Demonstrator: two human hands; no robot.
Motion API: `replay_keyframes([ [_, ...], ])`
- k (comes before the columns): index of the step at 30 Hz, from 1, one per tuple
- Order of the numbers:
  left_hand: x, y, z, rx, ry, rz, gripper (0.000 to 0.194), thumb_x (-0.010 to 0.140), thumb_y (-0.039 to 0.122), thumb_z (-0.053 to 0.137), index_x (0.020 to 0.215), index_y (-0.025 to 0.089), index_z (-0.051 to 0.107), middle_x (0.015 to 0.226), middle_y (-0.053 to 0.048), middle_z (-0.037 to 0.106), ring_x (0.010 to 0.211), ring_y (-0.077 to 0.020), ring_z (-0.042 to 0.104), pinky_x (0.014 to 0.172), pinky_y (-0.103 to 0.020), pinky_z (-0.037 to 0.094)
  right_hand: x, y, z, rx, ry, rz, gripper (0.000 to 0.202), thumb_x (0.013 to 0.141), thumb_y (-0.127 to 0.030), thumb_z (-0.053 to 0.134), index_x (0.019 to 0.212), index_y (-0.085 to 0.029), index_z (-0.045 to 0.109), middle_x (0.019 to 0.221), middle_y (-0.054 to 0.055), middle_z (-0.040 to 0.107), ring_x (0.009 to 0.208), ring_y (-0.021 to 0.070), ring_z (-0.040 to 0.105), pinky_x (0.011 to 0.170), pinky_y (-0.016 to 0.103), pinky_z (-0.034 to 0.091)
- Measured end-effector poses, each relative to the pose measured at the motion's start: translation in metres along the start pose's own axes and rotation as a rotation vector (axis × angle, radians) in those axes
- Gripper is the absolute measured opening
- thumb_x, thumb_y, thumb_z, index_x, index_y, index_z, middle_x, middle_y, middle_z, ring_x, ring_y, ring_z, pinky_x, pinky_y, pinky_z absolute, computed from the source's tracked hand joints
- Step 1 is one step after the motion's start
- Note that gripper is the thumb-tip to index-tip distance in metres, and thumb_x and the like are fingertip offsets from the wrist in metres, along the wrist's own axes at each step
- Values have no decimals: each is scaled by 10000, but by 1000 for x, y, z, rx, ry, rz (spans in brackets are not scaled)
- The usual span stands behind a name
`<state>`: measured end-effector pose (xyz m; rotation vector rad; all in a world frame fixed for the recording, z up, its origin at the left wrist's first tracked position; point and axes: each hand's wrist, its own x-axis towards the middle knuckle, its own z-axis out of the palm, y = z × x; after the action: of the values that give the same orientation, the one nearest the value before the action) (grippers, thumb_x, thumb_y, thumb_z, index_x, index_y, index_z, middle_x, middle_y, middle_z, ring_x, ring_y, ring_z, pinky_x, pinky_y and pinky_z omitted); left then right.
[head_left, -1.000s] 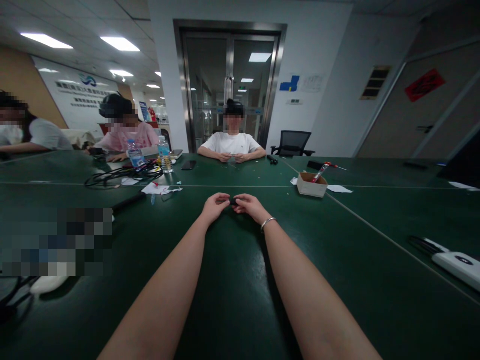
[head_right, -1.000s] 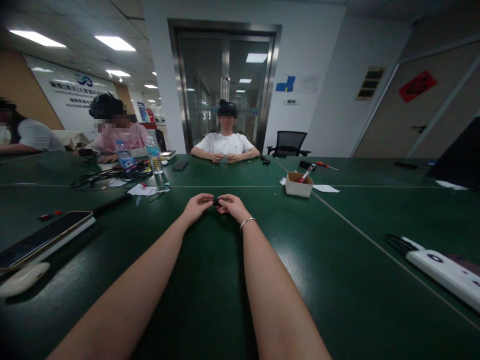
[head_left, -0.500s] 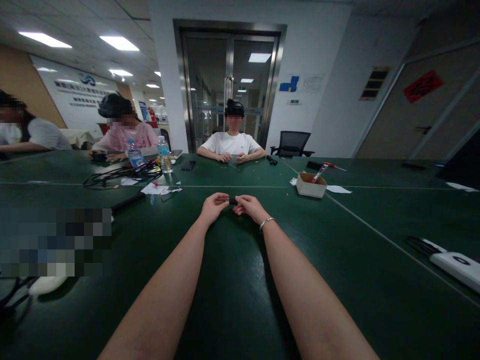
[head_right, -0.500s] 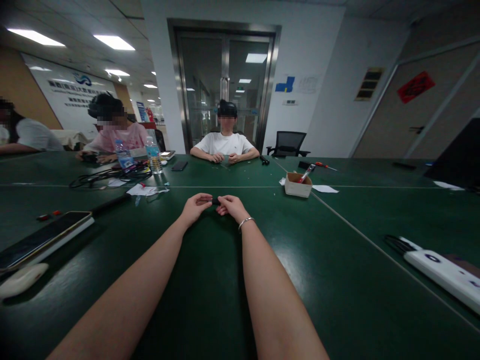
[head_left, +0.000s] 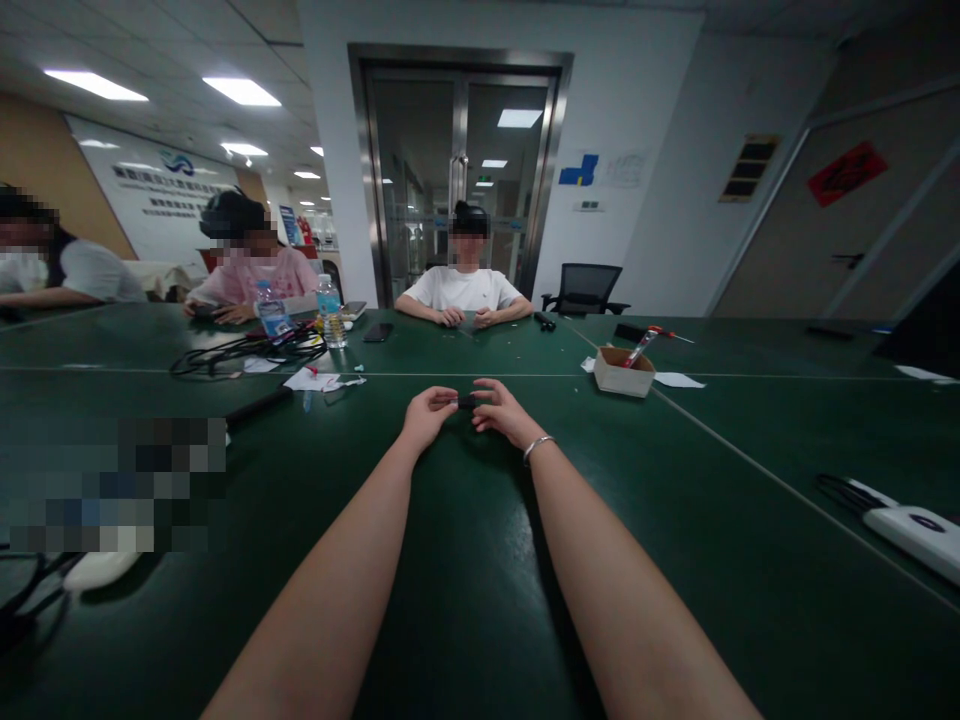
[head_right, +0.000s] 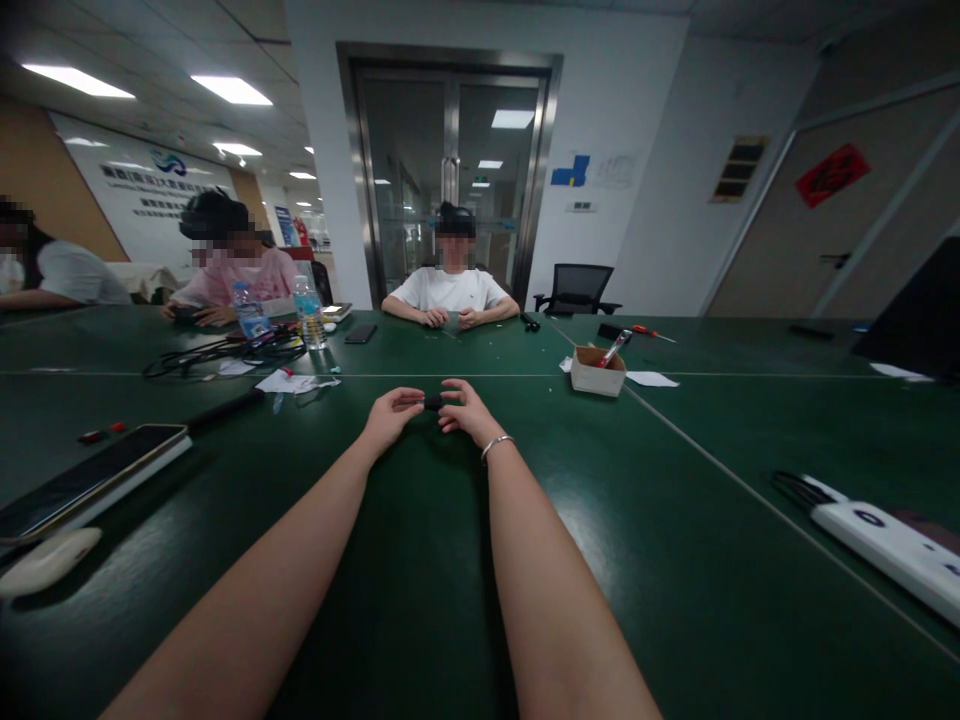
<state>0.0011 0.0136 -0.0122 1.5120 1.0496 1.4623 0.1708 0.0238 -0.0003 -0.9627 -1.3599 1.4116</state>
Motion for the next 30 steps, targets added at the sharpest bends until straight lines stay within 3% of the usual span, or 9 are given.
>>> replay_keyframes([
  [4,0,0,0,-6,-13,15,216,646,139,691,857,148,650,928,-77,685,889,-175,638,899,-390,477,1,-1,1,-76,1,62,205,859,-305,558,986,-153,507,615,11,628,381,73,548,363,161,464],
  [6,-1,1,0,-1,-9,13,207,647,130,688,850,147,651,915,-75,685,878,-171,639,896,-387,479,0,-2,2,-109,-12,53,152,866,-276,540,945,-148,520,612,10,627,353,57,519,339,146,436],
  [9,-1,2,0,11,4,-2,201,652,120,682,849,145,653,899,-77,683,861,-171,639,890,-387,480,-2,-4,2,-50,-15,13,318,774,-138,621,1055,-206,489,767,-16,639,405,54,570,381,156,475],
  [15,-1,2,1,22,-12,-15,189,655,126,684,841,146,660,888,-72,681,853,-173,637,885,-391,480,-1,-5,4,-125,-10,59,211,914,-334,443,962,-140,511,588,8,606,338,59,506,327,147,423],
  [17,-1,3,1,22,-8,-16,187,654,124,683,838,148,661,886,-69,682,852,-172,636,886,-391,479,-2,-6,4,-125,-3,38,146,888,-260,491,999,-165,499,621,-12,609,340,55,513,326,144,422],
  [20,-1,3,1,23,3,-19,187,650,123,685,833,150,661,884,-69,682,850,-174,636,878,-389,483,-4,-7,3,-18,-24,22,372,787,-138,598,1106,-242,438,775,-31,628,426,71,597,398,172,493],
  [24,-1,3,1,26,-5,-15,179,649,133,686,826,153,661,882,-66,682,855,-171,634,877,-380,485,-1,-5,2,-66,-23,91,165,873,-296,508,974,-168,482,649,-1,615,373,70,553,357,164,462],
  [26,-1,2,0,31,-7,-19,180,648,140,689,825,156,662,879,-63,684,856,-171,634,876,-380,486,1,-3,2,-121,-9,63,137,864,-273,519,937,-161,488,605,-16,599,324,47,495,320,142,420],
  [30,-1,1,-1,39,-3,-9,184,656,170,693,838,160,668,892,-69,686,876,-179,632,876,-385,484,2,-1,1,-29,0,22,335,762,-206,637,1021,-224,425,702,-67,602,361,49,534,390,183,500],
])
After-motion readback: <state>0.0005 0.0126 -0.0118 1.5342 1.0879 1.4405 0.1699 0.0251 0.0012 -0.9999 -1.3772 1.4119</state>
